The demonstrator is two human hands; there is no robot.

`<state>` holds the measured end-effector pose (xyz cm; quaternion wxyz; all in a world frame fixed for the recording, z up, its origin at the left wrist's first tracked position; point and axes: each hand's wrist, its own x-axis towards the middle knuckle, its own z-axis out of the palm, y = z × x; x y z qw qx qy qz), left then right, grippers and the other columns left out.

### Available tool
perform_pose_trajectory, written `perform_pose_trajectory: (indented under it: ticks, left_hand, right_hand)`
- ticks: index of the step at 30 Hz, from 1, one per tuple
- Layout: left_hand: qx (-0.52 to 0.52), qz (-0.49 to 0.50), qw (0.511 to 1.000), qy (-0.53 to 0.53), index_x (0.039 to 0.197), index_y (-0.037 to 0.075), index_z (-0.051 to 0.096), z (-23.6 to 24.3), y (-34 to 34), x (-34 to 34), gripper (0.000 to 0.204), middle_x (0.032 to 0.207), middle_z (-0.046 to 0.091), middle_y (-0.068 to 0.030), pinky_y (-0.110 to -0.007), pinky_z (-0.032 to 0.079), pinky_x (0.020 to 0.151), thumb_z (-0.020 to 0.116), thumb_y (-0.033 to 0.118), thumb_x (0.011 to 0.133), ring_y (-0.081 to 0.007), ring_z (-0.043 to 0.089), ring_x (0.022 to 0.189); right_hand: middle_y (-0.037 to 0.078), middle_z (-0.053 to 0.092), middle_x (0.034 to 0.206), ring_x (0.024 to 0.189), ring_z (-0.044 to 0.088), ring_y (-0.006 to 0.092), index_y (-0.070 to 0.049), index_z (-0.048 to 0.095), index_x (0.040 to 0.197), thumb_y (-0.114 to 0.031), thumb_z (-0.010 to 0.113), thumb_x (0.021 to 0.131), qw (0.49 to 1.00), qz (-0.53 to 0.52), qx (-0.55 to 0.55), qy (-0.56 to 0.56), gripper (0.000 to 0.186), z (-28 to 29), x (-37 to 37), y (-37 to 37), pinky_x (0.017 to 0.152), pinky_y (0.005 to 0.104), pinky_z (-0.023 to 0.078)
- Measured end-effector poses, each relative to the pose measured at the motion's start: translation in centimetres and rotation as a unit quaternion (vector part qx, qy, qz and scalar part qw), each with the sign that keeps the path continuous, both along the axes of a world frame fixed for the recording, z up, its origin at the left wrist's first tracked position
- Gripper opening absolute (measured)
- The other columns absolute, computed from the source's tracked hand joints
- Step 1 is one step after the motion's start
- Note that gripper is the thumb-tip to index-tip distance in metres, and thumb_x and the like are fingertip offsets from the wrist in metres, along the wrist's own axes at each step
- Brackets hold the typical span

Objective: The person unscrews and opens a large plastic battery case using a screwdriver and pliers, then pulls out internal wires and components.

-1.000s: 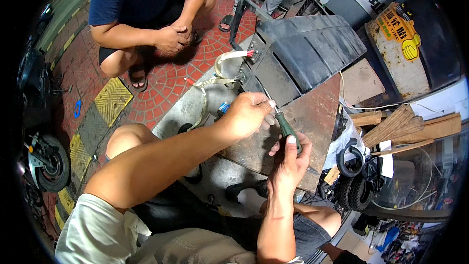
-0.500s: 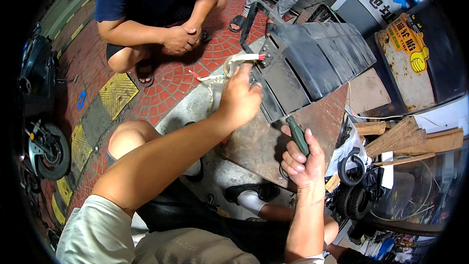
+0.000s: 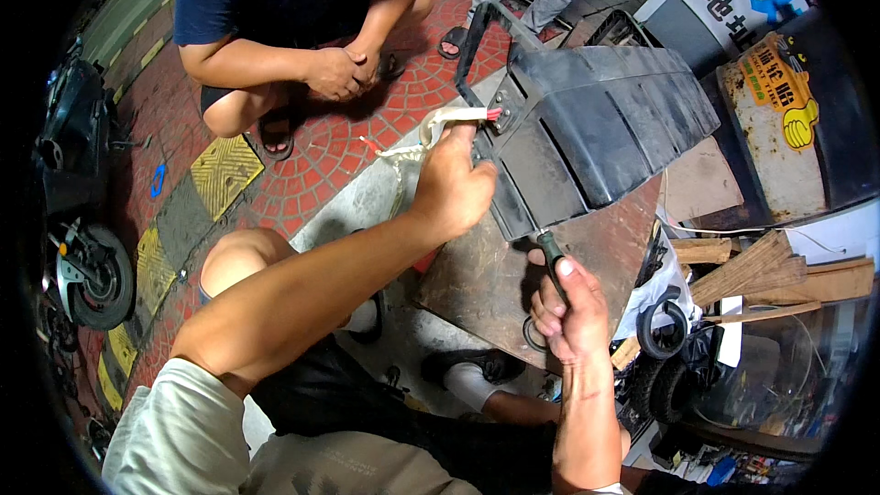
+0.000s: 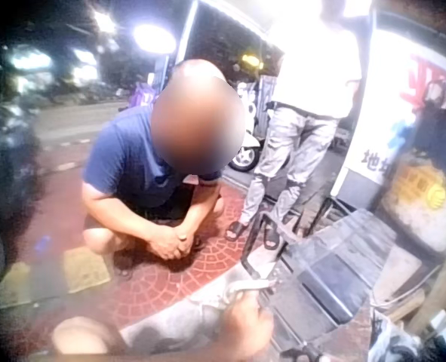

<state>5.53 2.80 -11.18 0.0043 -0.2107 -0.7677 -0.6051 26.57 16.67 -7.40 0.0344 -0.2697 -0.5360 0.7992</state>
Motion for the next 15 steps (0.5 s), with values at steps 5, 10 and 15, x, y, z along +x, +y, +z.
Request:
perform_pose_trajectory:
  ticks: [5, 10, 15]
  left_hand:
    - [0.004, -0.018, 0.999, 0.028, 0.144, 0.0, 0.059, -1.2, -0.6, -1.4, 0.055, 0.116, 0.07, -0.0307, -0.049, 0.052, 0.102, 0.062, 0.005, 0.09, -0.0471, 0.068, 0.114]
    - [0.022, -0.06, 0.995, -0.07, 0.145, 0.003, 0.061, -0.5, -0.7, -1.1, 0.048, 0.097, 0.072, -0.0214, -0.045, 0.056, 0.082, 0.063, 0.01, 0.098, -0.0333, 0.071, 0.089]
    - [0.076, -0.033, 0.992, -0.092, 0.138, 0.001, 0.064, -1.0, -0.5, -0.5, 0.045, 0.123, 0.071, -0.0315, -0.054, 0.051, 0.106, 0.064, 0.012, 0.095, -0.0497, 0.066, 0.119]
  right_hand:
    - [0.009, 0.074, 0.09, 0.079, 0.07, 0.0186, -0.001, 0.072, 0.126, -0.019, 0.082, 0.095, 0.625, 0.01, 0.772, 0.116, 0.037, -0.9, -1.2, -0.3, 0.075, 0.0362, 0.056]
    - [0.004, 0.058, 0.079, 0.066, 0.053, 0.0138, -0.002, 0.065, 0.123, -0.044, 0.064, 0.105, 0.936, -0.271, 0.195, 0.11, 0.046, -2.8, -1.6, -3.8, 0.06, 0.0295, 0.042]
    - [0.004, 0.054, 0.068, 0.046, 0.044, 0.0175, -0.004, 0.063, 0.113, -0.055, 0.049, 0.111, 0.955, -0.28, -0.033, 0.087, 0.053, -1.8, -1.6, -5.0, 0.044, 0.0297, 0.035]
